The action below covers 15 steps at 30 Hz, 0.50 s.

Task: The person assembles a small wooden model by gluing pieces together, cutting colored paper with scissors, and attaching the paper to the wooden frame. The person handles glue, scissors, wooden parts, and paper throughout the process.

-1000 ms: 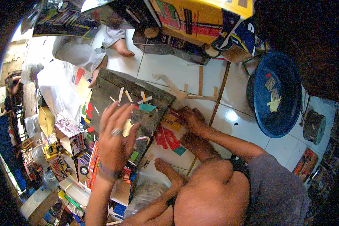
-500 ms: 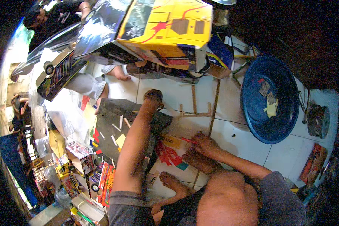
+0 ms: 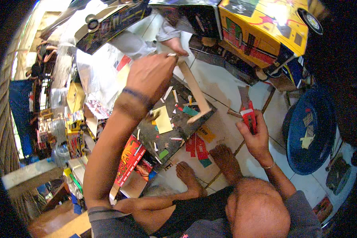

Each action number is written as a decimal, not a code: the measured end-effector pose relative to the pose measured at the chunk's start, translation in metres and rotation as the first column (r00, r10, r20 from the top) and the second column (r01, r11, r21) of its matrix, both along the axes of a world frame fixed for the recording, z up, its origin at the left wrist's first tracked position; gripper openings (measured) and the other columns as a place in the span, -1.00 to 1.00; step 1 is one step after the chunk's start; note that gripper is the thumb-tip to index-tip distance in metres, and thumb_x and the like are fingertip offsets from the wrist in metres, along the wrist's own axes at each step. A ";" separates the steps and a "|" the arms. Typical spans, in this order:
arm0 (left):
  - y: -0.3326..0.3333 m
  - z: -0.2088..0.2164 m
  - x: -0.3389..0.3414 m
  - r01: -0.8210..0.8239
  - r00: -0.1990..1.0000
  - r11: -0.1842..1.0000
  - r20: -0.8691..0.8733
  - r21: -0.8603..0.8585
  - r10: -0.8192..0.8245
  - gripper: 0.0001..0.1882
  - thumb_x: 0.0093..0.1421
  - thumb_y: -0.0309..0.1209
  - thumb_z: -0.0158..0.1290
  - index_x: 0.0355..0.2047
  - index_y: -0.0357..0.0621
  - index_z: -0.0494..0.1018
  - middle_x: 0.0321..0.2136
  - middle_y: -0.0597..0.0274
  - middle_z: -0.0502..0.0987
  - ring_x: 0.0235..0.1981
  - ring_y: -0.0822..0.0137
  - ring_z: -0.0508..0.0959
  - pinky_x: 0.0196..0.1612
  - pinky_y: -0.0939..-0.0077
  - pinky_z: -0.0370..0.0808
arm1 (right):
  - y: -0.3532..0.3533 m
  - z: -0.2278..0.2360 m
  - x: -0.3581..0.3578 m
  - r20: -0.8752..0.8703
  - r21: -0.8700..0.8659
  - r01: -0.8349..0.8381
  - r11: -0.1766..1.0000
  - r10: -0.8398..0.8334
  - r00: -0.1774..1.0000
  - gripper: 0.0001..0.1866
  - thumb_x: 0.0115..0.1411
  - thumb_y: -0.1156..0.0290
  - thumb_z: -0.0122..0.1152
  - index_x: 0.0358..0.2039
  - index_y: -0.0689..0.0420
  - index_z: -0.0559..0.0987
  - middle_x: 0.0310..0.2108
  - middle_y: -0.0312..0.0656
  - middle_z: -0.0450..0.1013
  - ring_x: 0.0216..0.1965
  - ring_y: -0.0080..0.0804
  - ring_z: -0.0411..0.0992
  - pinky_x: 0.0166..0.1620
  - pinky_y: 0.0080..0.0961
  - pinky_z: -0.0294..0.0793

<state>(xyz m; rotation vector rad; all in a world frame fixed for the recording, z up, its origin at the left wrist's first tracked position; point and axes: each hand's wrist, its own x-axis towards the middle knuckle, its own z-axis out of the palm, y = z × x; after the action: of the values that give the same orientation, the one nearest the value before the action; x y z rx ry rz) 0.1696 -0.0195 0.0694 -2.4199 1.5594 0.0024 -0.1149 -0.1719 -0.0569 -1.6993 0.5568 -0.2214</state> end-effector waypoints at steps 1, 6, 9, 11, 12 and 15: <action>0.018 0.008 -0.014 -0.009 1.000 0.997 0.004 -0.078 0.009 -0.82 0.26 -0.38 0.00 -0.14 -0.07 0.48 -0.42 -0.03 0.59 -0.37 -0.08 0.62 -0.34 0.03 0.55 | 0.001 0.004 0.014 -0.017 0.036 0.015 0.999 -0.014 1.000 -0.73 0.35 0.32 0.21 -0.02 0.08 0.40 -0.37 -0.37 0.48 -0.42 -0.66 0.34 -0.32 -0.61 0.40; 0.100 0.035 -0.108 -0.347 0.923 0.908 -0.259 -0.234 0.285 -0.75 0.21 -0.44 0.19 -0.09 -0.01 0.52 -0.45 0.03 0.62 -0.47 0.06 0.64 -0.41 0.22 0.57 | 0.031 0.019 0.052 0.044 0.530 -0.215 0.821 0.226 0.973 -0.64 0.31 0.32 0.28 0.04 0.12 0.43 -0.18 -0.29 0.59 -0.51 -0.73 0.36 -0.47 -0.71 0.37; 0.126 0.034 -0.162 -0.484 0.852 0.864 -0.299 -0.141 0.429 -0.75 0.21 -0.43 0.18 -0.08 -0.05 0.57 -0.32 0.10 0.66 -0.47 0.10 0.65 -0.40 0.24 0.58 | 0.051 0.023 0.054 0.116 0.700 -0.386 0.600 0.439 0.891 -0.56 0.25 0.37 0.36 0.07 0.15 0.40 -0.13 -0.26 0.58 -0.39 -0.64 0.44 -0.33 -0.62 0.47; 0.131 0.025 -0.190 -0.611 0.767 0.767 -0.386 -0.197 0.512 -0.74 0.21 -0.46 0.18 -0.08 -0.07 0.58 -0.31 0.07 0.67 -0.42 0.08 0.67 -0.34 0.25 0.59 | 0.065 0.026 0.049 0.020 0.744 -0.380 0.550 0.550 0.835 -0.47 0.19 0.40 0.43 0.10 0.15 0.37 -0.05 -0.23 0.57 -0.29 -0.59 0.51 -0.28 -0.60 0.52; 0.130 0.019 -0.201 -0.667 0.722 0.710 -0.432 -0.225 0.541 -0.73 0.20 -0.48 0.19 -0.07 -0.07 0.58 -0.31 0.04 0.67 -0.39 0.06 0.68 -0.30 0.24 0.60 | 0.076 0.026 0.049 0.090 0.771 -0.374 0.515 0.494 0.865 -0.50 0.18 0.36 0.44 0.05 0.14 0.41 -0.07 -0.23 0.58 -0.35 -0.63 0.49 -0.38 -0.67 0.43; 0.129 0.003 -0.223 -0.753 0.647 0.578 -0.515 -0.314 0.562 -0.72 0.18 -0.53 0.20 -0.07 -0.12 0.59 -0.28 0.03 0.67 -0.32 0.07 0.69 -0.25 0.27 0.61 | 0.074 0.027 0.039 -0.012 0.808 -0.341 0.480 0.592 0.806 -0.57 0.17 0.33 0.46 -0.03 0.16 0.47 -0.14 -0.23 0.62 -0.34 -0.62 0.50 -0.34 -0.67 0.44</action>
<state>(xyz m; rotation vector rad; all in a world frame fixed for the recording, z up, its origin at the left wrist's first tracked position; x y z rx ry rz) -0.0537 0.1094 0.0720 -3.4828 0.6371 0.2287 -0.0764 -0.0981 -0.0299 -0.9339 0.2838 0.6385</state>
